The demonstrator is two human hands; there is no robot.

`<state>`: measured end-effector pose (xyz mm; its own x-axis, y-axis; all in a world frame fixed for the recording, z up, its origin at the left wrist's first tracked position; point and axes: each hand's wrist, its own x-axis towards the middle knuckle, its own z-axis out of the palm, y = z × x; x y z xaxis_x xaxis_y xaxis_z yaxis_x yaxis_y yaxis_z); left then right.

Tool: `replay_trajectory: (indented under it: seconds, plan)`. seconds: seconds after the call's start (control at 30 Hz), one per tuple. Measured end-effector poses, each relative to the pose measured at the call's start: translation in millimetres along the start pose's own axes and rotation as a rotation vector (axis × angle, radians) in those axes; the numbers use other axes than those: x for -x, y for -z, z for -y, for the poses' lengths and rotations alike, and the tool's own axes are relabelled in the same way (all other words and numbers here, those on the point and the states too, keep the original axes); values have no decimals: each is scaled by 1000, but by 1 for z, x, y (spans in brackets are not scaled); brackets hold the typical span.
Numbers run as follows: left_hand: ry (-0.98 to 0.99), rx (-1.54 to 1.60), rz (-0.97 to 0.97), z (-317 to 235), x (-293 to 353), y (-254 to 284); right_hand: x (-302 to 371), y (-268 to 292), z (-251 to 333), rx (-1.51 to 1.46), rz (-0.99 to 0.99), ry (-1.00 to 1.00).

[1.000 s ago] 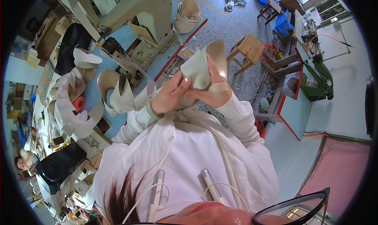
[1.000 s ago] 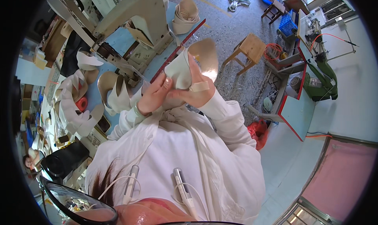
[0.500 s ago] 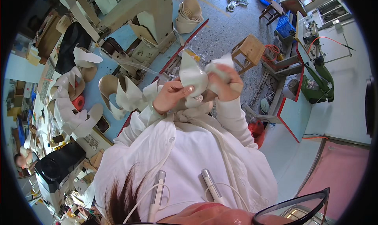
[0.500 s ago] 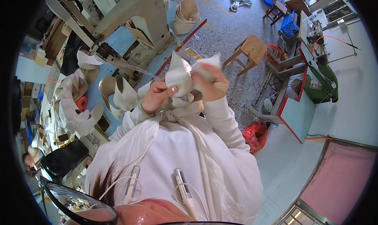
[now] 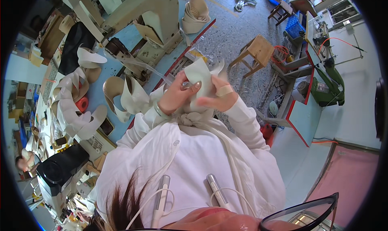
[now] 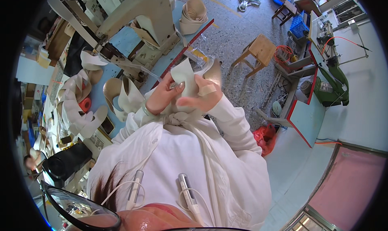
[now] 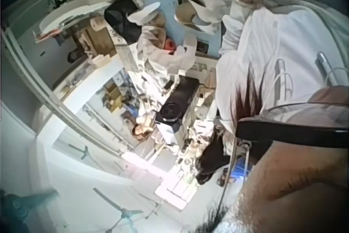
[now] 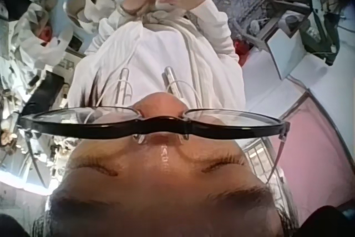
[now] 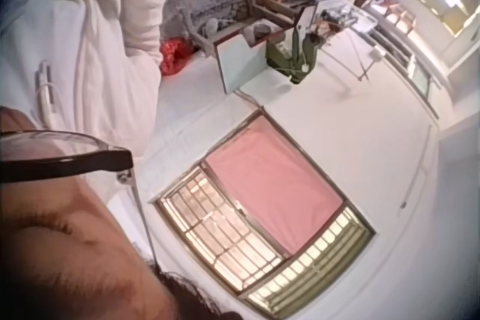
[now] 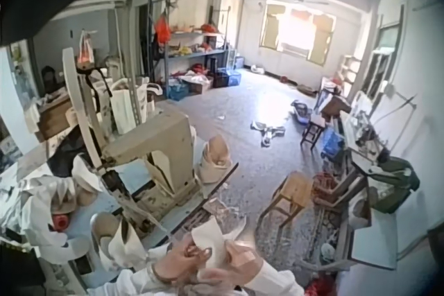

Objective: Using a stitching machine and manual folding to assemble shoe upper components.

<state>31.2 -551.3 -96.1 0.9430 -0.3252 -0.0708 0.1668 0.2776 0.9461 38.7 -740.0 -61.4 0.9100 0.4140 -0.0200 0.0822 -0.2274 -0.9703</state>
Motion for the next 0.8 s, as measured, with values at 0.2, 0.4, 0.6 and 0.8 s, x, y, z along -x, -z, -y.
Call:
replay_trajectory:
  seconds: [0.2, 0.4, 0.6, 0.8]
  plan:
    - [-111, -543, -81, 10, -14, 21, -8, 17, 23, 377, -265, 296]
    - [16, 52, 57, -9, -10, 8, -11, 23, 16, 437, -486, 534]
    - [-94, 104, 104, -12, 9, 1, -28, 55, -28, -471, -762, 38]
    - [153, 112, 103, -13, 10, 6, -17, 56, -5, 41, -426, 45]
